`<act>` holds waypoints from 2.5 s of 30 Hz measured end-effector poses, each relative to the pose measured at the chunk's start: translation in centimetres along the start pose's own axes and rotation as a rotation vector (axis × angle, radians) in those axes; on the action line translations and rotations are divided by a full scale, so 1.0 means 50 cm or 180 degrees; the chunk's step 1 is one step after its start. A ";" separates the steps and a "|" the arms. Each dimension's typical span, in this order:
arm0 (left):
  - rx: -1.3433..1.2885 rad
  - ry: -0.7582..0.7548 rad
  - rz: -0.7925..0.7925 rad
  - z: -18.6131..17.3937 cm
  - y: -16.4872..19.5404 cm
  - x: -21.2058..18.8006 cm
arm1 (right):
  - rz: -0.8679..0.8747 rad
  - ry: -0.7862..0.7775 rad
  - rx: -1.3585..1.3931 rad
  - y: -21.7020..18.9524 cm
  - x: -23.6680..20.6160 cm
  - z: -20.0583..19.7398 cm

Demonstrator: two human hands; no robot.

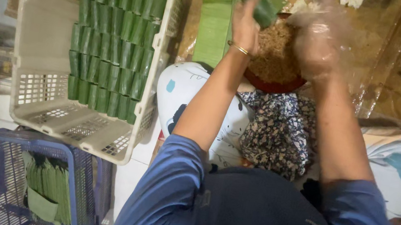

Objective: The person wraps rice and a brown filling in banana leaves, folds them into small packets, and places them in a plastic crate. The process is repeated continuously.

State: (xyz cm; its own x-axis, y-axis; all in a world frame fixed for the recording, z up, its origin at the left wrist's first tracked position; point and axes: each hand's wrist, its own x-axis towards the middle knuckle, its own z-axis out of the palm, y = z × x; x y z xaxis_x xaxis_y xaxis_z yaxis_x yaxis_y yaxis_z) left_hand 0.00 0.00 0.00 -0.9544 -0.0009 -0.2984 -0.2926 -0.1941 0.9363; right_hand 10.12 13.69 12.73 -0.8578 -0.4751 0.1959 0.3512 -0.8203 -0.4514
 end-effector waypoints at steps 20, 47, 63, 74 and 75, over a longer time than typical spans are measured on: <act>-0.1053 -0.1593 -0.0259 0.045 0.008 -0.048 | -0.1525 0.2528 -0.5019 0.054 0.035 -0.020; 0.3388 0.1241 0.1120 -0.543 0.132 0.230 | -0.1182 0.3638 -0.6121 -0.024 -0.277 -0.242; 0.4633 -0.0584 0.2568 -0.201 0.220 0.160 | 0.2184 0.3982 -0.6238 -0.116 -0.045 -0.221; 0.6328 -0.1680 0.1703 -0.200 0.035 0.200 | 0.0771 0.3621 -0.5110 -0.143 -0.217 -0.288; 0.6243 -0.1628 0.1592 -0.200 0.035 0.207 | 0.0427 0.3487 -0.4877 -0.130 -0.218 -0.286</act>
State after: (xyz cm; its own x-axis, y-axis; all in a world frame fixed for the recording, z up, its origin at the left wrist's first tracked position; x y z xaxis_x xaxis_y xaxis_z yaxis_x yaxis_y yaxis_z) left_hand -9.79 -10.19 -3.28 -0.7796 0.5643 -0.2715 0.6025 0.7942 -0.0792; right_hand 11.83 28.75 1.07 -0.9017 0.3888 -0.1893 0.3644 0.4477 -0.8166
